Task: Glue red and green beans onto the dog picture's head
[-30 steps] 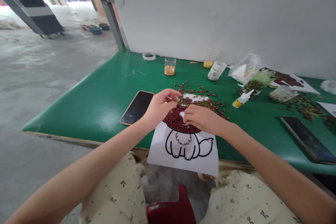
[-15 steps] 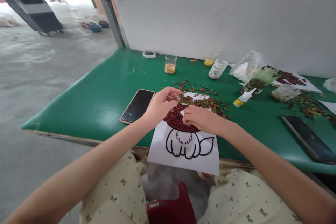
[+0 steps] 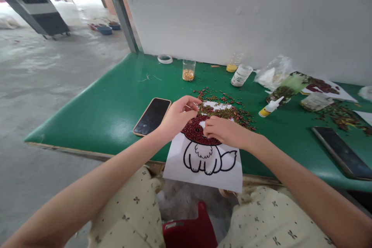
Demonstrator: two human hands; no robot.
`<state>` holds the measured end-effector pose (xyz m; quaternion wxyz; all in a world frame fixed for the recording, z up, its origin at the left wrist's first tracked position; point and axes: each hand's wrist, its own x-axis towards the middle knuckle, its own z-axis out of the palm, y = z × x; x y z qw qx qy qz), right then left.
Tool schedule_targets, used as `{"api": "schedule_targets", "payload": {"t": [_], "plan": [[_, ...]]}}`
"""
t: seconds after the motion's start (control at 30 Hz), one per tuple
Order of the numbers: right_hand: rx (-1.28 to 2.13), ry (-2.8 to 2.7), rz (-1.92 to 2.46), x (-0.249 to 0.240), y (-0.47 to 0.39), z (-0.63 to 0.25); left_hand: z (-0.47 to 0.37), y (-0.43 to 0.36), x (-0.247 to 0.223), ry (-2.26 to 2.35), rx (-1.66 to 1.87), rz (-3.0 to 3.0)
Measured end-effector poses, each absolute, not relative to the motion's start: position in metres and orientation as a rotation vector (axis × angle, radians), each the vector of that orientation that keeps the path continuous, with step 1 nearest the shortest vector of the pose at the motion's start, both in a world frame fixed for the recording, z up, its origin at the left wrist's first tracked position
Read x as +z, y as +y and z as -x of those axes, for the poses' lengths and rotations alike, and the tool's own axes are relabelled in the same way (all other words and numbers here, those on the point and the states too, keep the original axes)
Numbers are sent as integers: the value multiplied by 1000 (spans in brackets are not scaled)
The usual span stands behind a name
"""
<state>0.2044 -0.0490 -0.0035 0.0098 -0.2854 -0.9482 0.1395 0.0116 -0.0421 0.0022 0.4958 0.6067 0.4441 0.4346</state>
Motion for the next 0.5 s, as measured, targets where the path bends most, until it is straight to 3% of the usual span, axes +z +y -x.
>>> {"api": "schedule_targets", "payload": {"t": [0.5], "plan": [[377, -2961, 902, -5, -49, -207, -13, -42, 3, 1072, 1042, -1446]]}}
